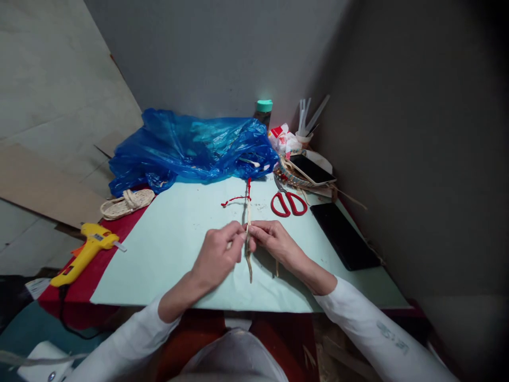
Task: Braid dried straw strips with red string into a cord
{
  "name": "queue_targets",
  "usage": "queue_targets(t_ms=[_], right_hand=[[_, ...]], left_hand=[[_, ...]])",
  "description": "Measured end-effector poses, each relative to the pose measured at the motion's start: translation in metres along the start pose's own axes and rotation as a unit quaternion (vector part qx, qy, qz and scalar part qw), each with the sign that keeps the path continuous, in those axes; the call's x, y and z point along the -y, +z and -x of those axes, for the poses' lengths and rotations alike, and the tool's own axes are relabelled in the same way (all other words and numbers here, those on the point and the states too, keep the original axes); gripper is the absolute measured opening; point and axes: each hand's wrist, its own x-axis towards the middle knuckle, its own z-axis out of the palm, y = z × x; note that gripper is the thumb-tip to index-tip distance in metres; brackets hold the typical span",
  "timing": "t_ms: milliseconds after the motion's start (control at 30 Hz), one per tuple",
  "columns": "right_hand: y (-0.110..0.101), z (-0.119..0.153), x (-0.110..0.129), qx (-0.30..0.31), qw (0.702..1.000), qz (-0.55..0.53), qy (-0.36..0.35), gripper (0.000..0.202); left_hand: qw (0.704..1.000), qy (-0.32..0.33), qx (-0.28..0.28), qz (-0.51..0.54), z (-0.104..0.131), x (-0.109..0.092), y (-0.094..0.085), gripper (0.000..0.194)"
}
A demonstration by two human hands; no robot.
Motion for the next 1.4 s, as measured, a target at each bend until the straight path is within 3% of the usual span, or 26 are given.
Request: queue_targets(t_ms=[167,300,367,433,467,533,633,767,933,1067,1233,1300,1400], right_hand=[[-0.001,0.003,-0.001,0.006,0.984,-0.153,0.087,0.026],[0.0,0.003,0.0,0.016,0.987,-0.145,0.07,0.027],[0.0,0.003,0.001,0.023,0.988,-0.141,0.057,0.026],[0.001,0.004,0.003,0.03,0.985,-0.16,0.054,0.025],[0.002,0.004,0.004,0.035,0.983,-0.173,0.054,0.025],[0.002,0.005,0.005,0.048,0.978,-0.193,0.056,0.028],[0.003,0.006,0.006,0.066,0.975,-0.204,0.056,0.031],[0.003,0.009,0.005,0.056,0.987,-0.141,0.052,0.028],[0.005,0.014,0.013,-0.004,0.995,0.098,0.0,0.026],[0.005,0.017,0.018,-0.034,0.964,0.265,0.005,0.028],[0.009,0.019,0.016,-0.05,0.862,0.505,0.008,0.027],[0.01,0.02,0.014,-0.043,0.836,0.547,-0.012,0.028],[0.011,0.022,0.01,-0.026,0.82,0.565,-0.09,0.025]], left_hand=[[0.98,0.073,0.016,-0.185,0.012,-0.003,0.028,0.013],[0.979,0.072,0.064,-0.179,0.009,-0.005,0.011,0.022],[0.991,0.049,0.032,-0.121,0.001,-0.005,-0.005,0.032],[0.999,0.001,-0.03,-0.041,-0.011,-0.001,-0.016,0.029],[0.999,-0.015,-0.017,0.023,-0.017,0.002,-0.019,0.022],[0.979,-0.053,0.08,0.182,-0.028,0.009,-0.017,0.015],[0.905,-0.118,0.209,0.352,-0.036,0.017,-0.006,0.017],[0.858,-0.18,0.218,0.428,-0.034,0.02,0.003,0.015],[0.831,-0.202,0.215,0.472,-0.03,0.021,0.004,0.016],[0.849,-0.216,0.197,0.44,-0.028,0.02,0.006,0.017],[0.919,-0.204,0.11,0.318,-0.023,0.023,0.01,0.021],[0.938,-0.187,0.089,0.278,-0.022,0.025,0.011,0.027],[0.942,-0.188,0.07,0.268,-0.022,0.026,0.012,0.027]])
